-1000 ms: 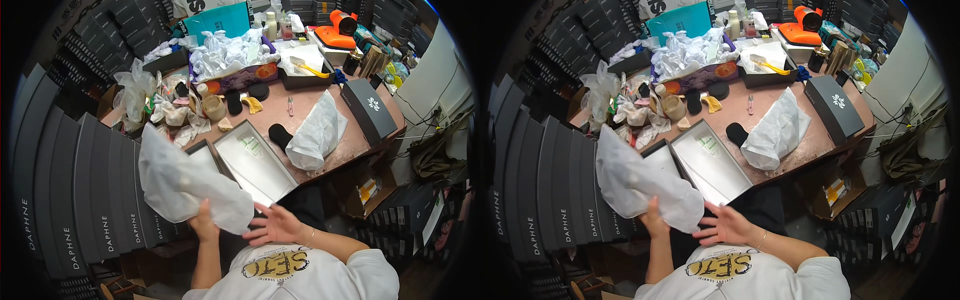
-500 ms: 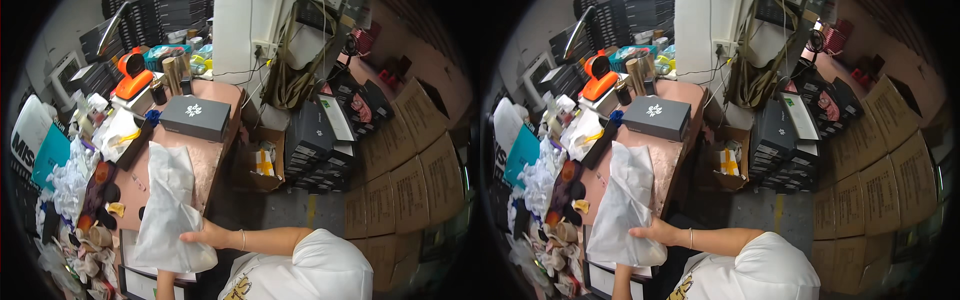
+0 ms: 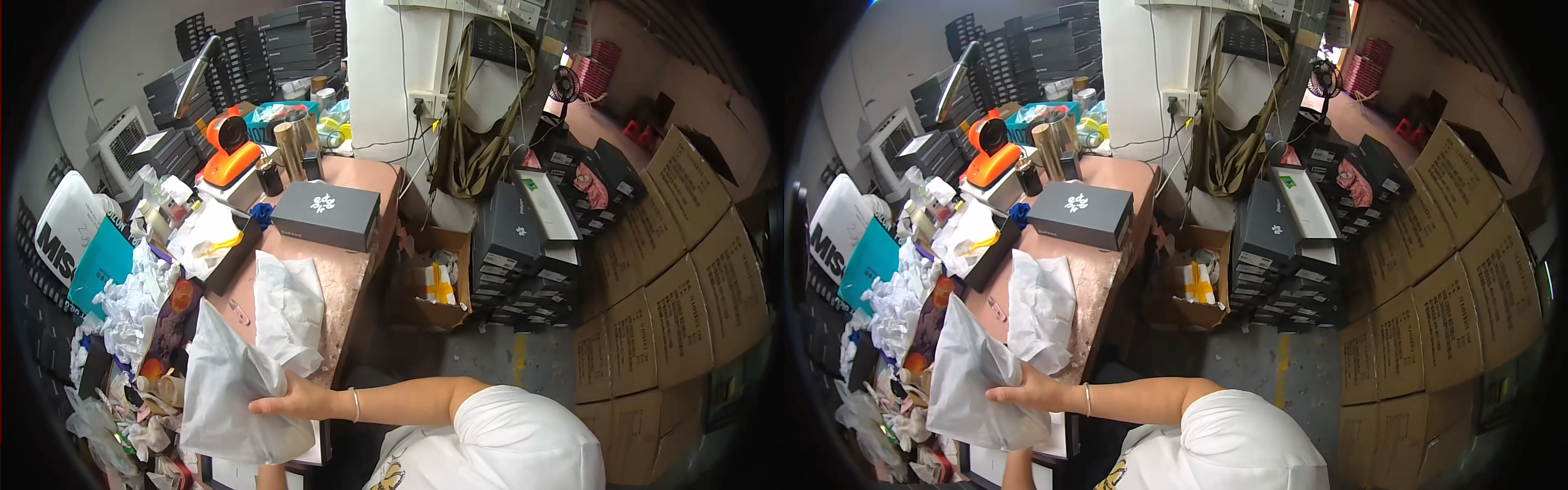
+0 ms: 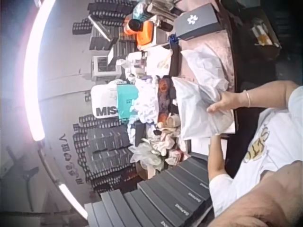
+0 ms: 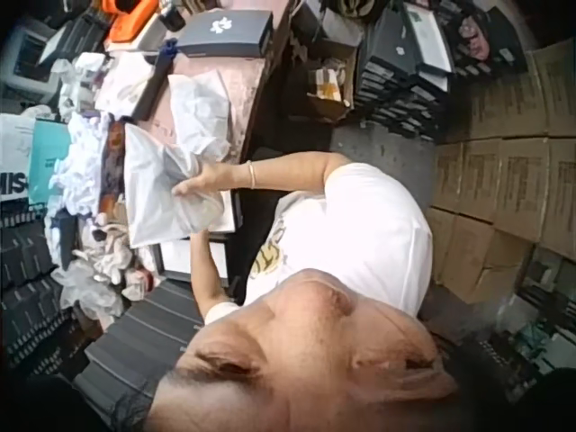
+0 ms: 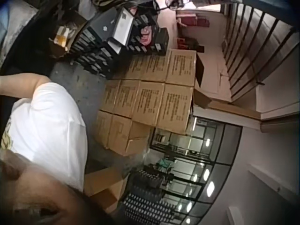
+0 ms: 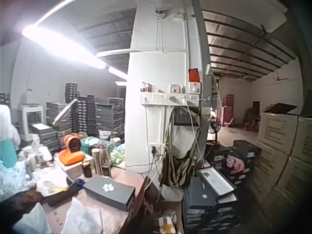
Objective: Inspecting and packaging shoes into branded boxes with tissue paper.
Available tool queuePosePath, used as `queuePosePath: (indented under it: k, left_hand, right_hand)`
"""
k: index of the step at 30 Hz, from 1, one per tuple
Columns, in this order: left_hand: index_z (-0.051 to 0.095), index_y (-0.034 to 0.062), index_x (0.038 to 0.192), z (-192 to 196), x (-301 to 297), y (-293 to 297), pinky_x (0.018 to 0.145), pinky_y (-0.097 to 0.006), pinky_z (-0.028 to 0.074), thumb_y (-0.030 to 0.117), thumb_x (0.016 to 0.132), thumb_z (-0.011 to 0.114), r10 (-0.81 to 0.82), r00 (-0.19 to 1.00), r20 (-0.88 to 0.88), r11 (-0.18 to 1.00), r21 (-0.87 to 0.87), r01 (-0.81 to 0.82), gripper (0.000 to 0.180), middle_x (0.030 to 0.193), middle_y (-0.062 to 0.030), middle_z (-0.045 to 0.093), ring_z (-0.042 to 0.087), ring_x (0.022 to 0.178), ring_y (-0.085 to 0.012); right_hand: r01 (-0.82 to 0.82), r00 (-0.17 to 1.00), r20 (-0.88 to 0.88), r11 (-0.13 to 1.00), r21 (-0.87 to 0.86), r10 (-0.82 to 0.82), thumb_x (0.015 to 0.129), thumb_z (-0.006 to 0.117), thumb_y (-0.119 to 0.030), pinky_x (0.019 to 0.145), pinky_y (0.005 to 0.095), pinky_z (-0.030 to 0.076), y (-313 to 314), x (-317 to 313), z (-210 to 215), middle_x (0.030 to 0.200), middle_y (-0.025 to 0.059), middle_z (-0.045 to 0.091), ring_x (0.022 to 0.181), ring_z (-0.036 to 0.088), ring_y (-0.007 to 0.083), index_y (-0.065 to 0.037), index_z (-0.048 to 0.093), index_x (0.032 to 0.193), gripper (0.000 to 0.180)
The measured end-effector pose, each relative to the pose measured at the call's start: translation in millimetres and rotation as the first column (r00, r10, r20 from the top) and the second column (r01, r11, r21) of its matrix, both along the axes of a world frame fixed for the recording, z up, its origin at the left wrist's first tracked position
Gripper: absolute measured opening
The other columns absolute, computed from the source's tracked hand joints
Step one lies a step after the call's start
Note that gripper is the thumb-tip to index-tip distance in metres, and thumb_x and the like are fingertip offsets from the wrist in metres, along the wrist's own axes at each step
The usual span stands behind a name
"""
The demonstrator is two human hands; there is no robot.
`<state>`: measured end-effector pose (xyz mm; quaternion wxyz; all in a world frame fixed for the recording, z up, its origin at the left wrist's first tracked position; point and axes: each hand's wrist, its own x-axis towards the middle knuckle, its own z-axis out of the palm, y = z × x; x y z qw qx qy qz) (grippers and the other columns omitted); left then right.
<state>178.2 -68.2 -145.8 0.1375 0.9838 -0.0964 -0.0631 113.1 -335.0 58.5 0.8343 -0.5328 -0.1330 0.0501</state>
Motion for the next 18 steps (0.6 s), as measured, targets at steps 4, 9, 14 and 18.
queuePosePath:
  k: [4, 9, 14, 18]
  left_hand:
    - [0.055, -0.0098, 0.118, 4.2, 0.7, 82.8, 0.094, -0.040, 0.047, 0.007, 0.087, 0.057, 0.450, 0.869, 0.205, 0.840, -0.429, -0.334, 0.035, 0.114, -0.0181, 0.061, 0.059, 0.103, -0.0294]
    - [0.055, -0.0094, 0.117, 155.5, -56.0, 65.0, 0.095, -0.037, 0.047, 0.005, 0.090, 0.053, 0.731, 0.539, 0.419, 0.556, -0.824, -0.113, 0.030, 0.116, -0.0206, 0.059, 0.058, 0.105, -0.0278]
    - [0.065, 0.0001, 0.098, 213.2, -55.9, 3.1, 0.090, -0.040, 0.046, -0.001, 0.076, 0.053, 0.206, 0.660, 0.722, 0.957, -0.290, 0.019, 0.025, 0.101, -0.0159, 0.064, 0.059, 0.099, -0.0320]
    - [0.066, 0.0022, 0.091, 155.8, -60.7, -10.9, 0.085, -0.041, 0.044, 0.000, 0.071, 0.055, -0.088, 0.881, 0.465, 0.987, -0.075, 0.139, 0.023, 0.095, -0.0132, 0.064, 0.058, 0.094, -0.0343]
  right_hand:
    - [0.047, 0.995, 0.090, 0.992, -0.121, -0.036, 0.079, 0.076, -0.021, 0.105, 0.0314, 0.034, -15.6, 10.2, -16.5, 0.133, 0.0122, 0.049, 0.123, 0.043, 0.0177, 0.002, 0.036, 0.139, 0.076]
    - [0.043, 0.931, 0.329, 0.850, -0.524, 0.156, 0.076, 0.075, -0.027, 0.108, 0.0368, 0.032, 52.1, 35.7, -85.8, 0.138, 0.0209, 0.044, 0.129, 0.042, 0.0296, 0.000, 0.028, 0.144, 0.087]
    - [-0.155, 0.772, -0.040, 0.128, -0.980, 0.634, 0.068, 0.077, -0.028, 0.085, 0.0451, 0.048, 92.3, 23.9, -144.1, 0.115, 0.0187, 0.059, 0.103, 0.058, 0.0352, -0.002, 0.039, 0.136, 0.082]
    - [-0.059, 0.685, 0.173, 0.290, -0.955, 0.708, 0.070, 0.078, -0.031, 0.080, 0.0439, 0.049, 67.8, -20.8, -57.1, 0.113, 0.0184, 0.060, 0.102, 0.059, 0.0343, -0.003, 0.046, 0.128, 0.073]
